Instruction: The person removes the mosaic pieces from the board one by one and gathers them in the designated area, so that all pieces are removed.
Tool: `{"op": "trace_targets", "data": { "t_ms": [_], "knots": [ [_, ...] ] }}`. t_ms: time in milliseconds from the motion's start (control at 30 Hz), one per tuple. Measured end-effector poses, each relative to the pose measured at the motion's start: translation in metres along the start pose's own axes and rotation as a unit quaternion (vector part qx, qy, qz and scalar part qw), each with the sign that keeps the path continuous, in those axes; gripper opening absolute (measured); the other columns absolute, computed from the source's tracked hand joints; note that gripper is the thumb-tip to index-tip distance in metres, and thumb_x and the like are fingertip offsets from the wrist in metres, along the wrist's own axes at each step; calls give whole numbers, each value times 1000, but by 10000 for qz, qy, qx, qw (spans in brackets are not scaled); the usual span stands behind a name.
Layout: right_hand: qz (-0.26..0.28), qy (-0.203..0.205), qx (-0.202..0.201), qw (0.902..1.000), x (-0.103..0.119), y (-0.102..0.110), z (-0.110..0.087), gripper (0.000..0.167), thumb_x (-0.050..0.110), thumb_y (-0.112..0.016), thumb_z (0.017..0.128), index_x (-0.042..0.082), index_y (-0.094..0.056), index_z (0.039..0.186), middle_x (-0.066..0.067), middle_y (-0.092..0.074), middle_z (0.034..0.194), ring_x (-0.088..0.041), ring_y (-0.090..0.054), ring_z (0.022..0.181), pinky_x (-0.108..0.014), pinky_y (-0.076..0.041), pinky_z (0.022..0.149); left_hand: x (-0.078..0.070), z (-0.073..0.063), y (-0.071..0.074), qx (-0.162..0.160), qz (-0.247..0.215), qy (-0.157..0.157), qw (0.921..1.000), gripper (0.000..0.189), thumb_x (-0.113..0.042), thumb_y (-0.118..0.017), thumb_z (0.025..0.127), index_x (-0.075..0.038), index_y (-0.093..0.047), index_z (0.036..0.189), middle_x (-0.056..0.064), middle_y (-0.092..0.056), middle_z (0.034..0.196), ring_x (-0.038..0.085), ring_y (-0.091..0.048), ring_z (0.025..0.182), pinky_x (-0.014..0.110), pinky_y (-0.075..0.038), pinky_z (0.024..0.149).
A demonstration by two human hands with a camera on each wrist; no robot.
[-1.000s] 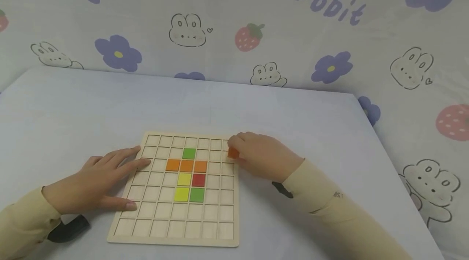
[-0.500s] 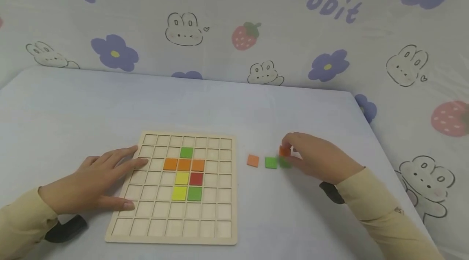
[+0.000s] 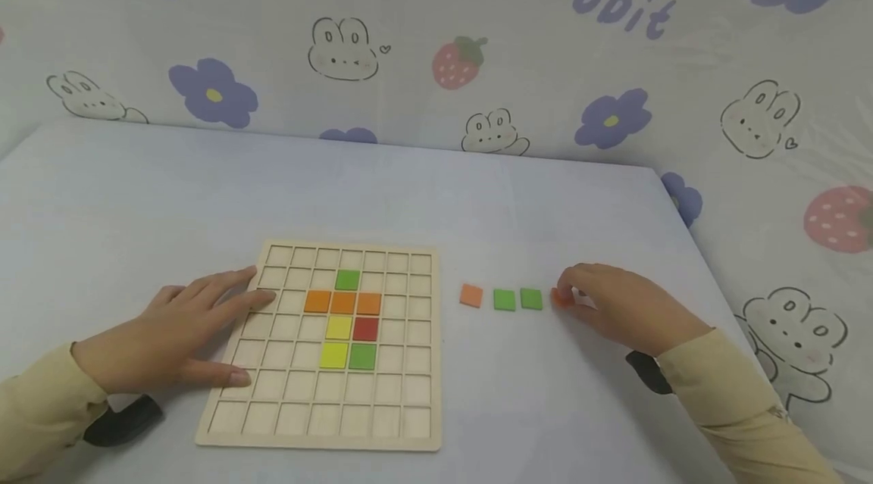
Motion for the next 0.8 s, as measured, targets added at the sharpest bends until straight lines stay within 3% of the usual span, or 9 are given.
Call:
{"op": "trace_targets", "data": {
  "t_ms": [300, 533, 667, 800],
  "knots": [
    [-131, 264, -254, 9992, 4, -1, 3, 28, 5, -79, 75, 21, -66, 94, 14, -64, 95, -6, -63, 87, -31, -54, 77, 0, -2, 1, -28, 30, -7, 10000, 92, -82, -46, 75, -25, -35, 146, 18, -29, 153, 38, -34, 135, 60, -35, 91],
    [-382, 537, -688, 9955, 13, 7, 3, 19, 13, -78, 78, 21, -68, 92, 12, -60, 95, -5, -61, 85, -28, -54, 72, -1, -2, 2, -11, -58, 13, 10000, 93, -82, -46, 74, -25, -35, 147, 17, -28, 154, 39, -32, 136, 61, -33, 93],
    [-463, 743, -949, 9916, 34, 17, 8, 17, 12, -77, 78, 18, -66, 90, 9, -60, 94, -6, -59, 84, -27, -53, 68, -2, -1, 2, -25, -41, -4, 10000, 93, -81, -47, 75, -24, -35, 147, 17, -28, 154, 39, -32, 136, 61, -33, 93],
    [-511, 1213, -1105, 9851, 69, 20, 18, 18, 7, -78, 76, 15, -66, 88, 5, -62, 92, -8, -57, 81, -25, -52, 66, -1, -1, 1, -11, -75, 23, 10000, 92, -81, -48, 74, -25, -35, 147, 17, -27, 154, 38, -31, 136, 61, -33, 93]
  ]
}}
Point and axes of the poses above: each hand's wrist, its own z-axis towards the middle knuckle, its own y-axis out of the back of the hand, x = y × z, the point moved 9 cm from there along z, towards the middle knuckle
